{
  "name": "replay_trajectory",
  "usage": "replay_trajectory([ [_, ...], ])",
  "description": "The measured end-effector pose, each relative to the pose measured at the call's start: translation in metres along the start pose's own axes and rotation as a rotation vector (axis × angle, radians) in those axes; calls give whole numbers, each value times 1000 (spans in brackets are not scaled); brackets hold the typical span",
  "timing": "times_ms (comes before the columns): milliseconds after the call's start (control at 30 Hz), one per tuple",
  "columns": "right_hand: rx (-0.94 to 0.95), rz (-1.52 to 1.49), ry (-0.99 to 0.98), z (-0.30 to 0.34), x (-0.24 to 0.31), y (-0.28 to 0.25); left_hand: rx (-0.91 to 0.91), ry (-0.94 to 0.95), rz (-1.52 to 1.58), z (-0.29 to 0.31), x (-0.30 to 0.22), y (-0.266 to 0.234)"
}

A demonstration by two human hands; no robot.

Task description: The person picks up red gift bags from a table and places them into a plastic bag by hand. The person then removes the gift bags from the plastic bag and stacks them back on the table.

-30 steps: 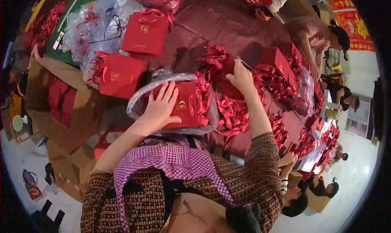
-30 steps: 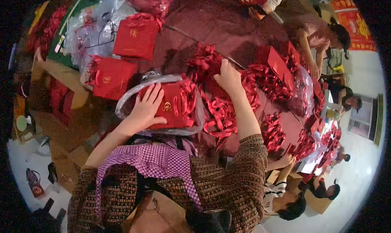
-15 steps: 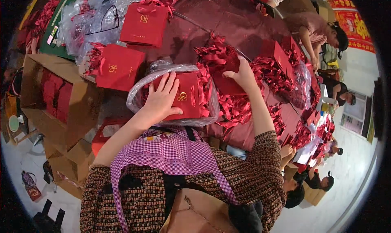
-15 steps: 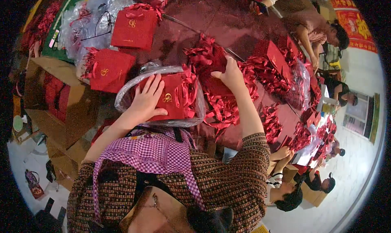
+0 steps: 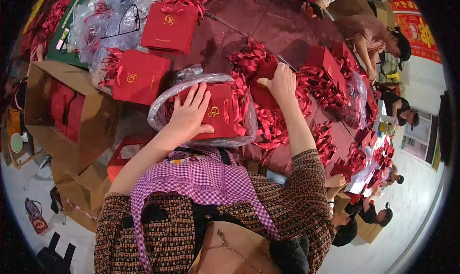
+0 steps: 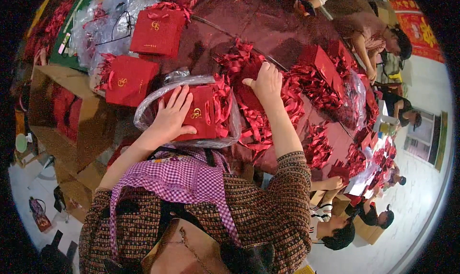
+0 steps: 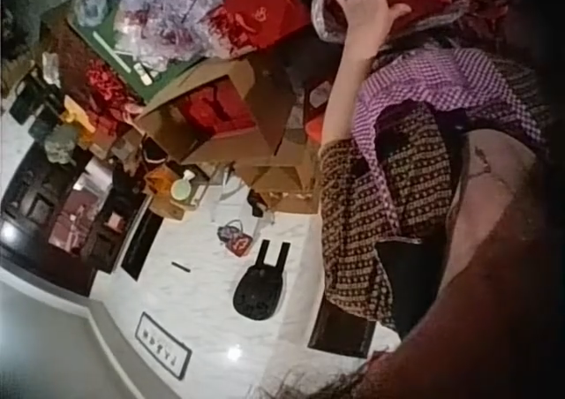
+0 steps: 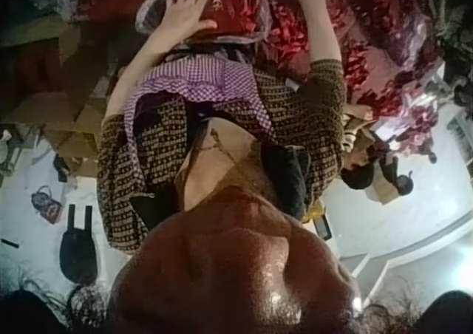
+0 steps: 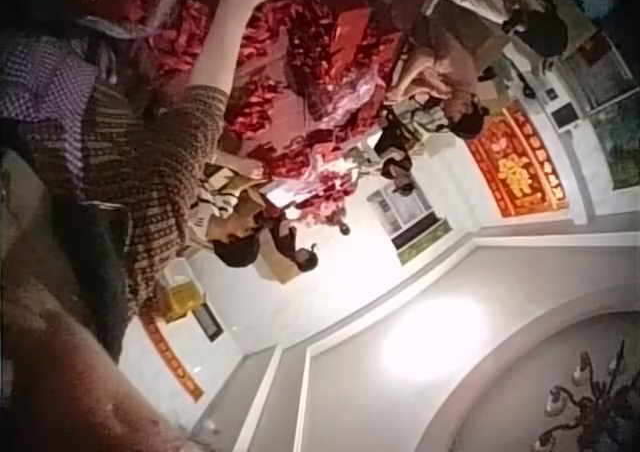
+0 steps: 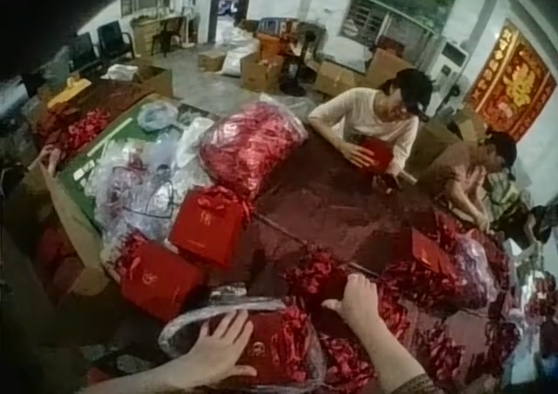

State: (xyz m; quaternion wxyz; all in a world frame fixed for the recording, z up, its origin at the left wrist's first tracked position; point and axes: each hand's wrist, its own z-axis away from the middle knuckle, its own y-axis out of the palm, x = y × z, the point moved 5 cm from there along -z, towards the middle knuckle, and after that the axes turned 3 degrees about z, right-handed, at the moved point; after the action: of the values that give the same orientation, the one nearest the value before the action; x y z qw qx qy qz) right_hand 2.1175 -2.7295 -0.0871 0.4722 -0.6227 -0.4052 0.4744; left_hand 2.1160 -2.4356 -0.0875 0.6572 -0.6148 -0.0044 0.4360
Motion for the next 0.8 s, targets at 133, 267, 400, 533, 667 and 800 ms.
replay_trajectory([
  [133, -4, -75, 44, -7, 5, 0, -5, -7, 3, 2, 0, -1],
  [267, 6, -100, 103, -10, -4, 12, -18, -7, 13, 3, -1, -3],
  [400, -2, -99, 152, -10, -8, 11, -38, 2, 2, 2, -2, -1],
  [533, -26, -86, 133, -14, 1, 9, -50, 3, -13, 1, -1, 1],
  [667, 19, -8, 95, -7, 20, 5, -24, -14, 0, 2, -2, -1],
  [800, 90, -61, 30, -4, 29, 4, -25, -17, 6, 4, -1, 0],
])
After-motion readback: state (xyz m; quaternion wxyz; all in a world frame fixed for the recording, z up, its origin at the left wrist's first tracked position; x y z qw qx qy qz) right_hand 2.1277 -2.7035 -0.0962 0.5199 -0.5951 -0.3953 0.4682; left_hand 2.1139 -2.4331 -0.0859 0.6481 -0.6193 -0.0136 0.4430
